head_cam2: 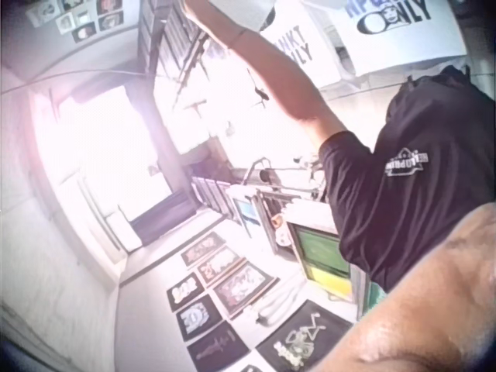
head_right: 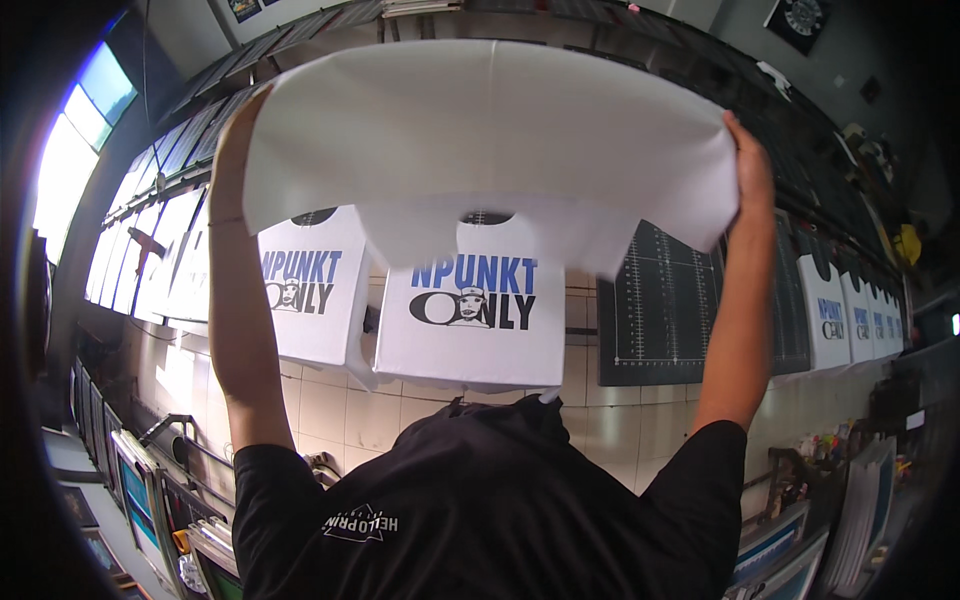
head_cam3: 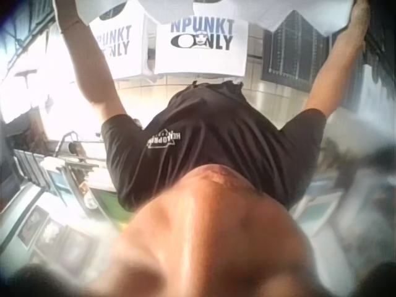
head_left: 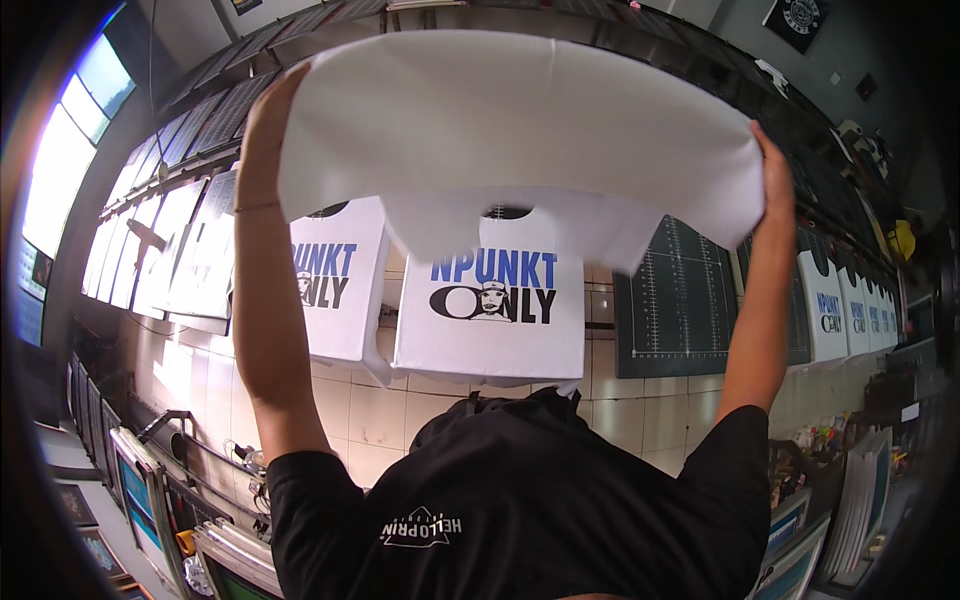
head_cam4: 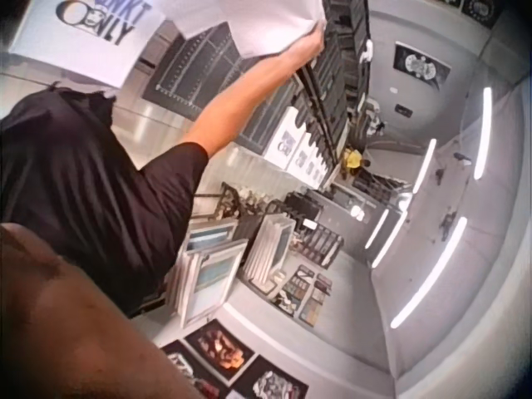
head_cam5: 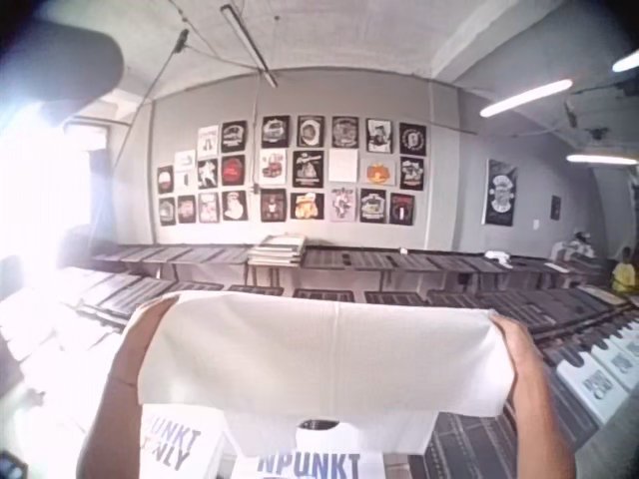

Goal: The person removes printed t-shirts from screen printing platens, shakes them out, and folds them.

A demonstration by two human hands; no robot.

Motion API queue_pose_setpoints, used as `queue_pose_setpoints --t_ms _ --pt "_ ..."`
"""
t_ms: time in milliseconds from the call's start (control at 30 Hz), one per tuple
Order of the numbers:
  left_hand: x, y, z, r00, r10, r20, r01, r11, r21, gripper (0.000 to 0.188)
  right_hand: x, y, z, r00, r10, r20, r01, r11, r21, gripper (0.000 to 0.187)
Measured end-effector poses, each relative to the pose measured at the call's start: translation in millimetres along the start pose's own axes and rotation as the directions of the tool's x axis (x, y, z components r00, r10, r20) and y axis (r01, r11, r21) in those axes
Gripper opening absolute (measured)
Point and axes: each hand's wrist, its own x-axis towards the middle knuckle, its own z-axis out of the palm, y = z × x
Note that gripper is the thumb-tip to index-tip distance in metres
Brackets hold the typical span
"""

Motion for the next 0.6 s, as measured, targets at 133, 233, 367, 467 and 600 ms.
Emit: queue_pose_setpoints --t_ms 133,233,367,467,600 --pt "-74.7 19.4 -2.5 0.999 0.01 0.042 -0.013 0.997 0.076 0.029 -87.8 -19.7 38.0 0.999 0.051 -0.007 -0.051 0.998 0.025 0.035" --pt "-116.1 -27.7 -50.6 0.982 -0.099 -0.159 0.139 0.956 0.26 0.032 -120.7 20.1 9.2 0.991 0.109 -0.078 -0.115 0.99 -0.076 0.036" --pt "-195.1 -89.6 -74.8 0.895 -0.408 -0.183 0.435 0.889 0.146 0.029 -156.9 149.4 -66.7 0.973 0.219 -0.077 -0.232 0.887 -0.398 0.039" --pt "-244.7 -168.5 -134.9 0.812 -0.549 -0.198 0.578 0.803 0.143 0.026 -186.9 259.0 -91.3 0.887 0.456 -0.074 -0.453 0.825 -0.339 0.036" --pt "-285.0 -254.1 -183.8 0.802 -0.588 -0.106 0.596 0.777 0.203 0.023 -229.1 346.8 -95.6 0.723 0.671 -0.163 -0.687 0.723 -0.072 0.034"
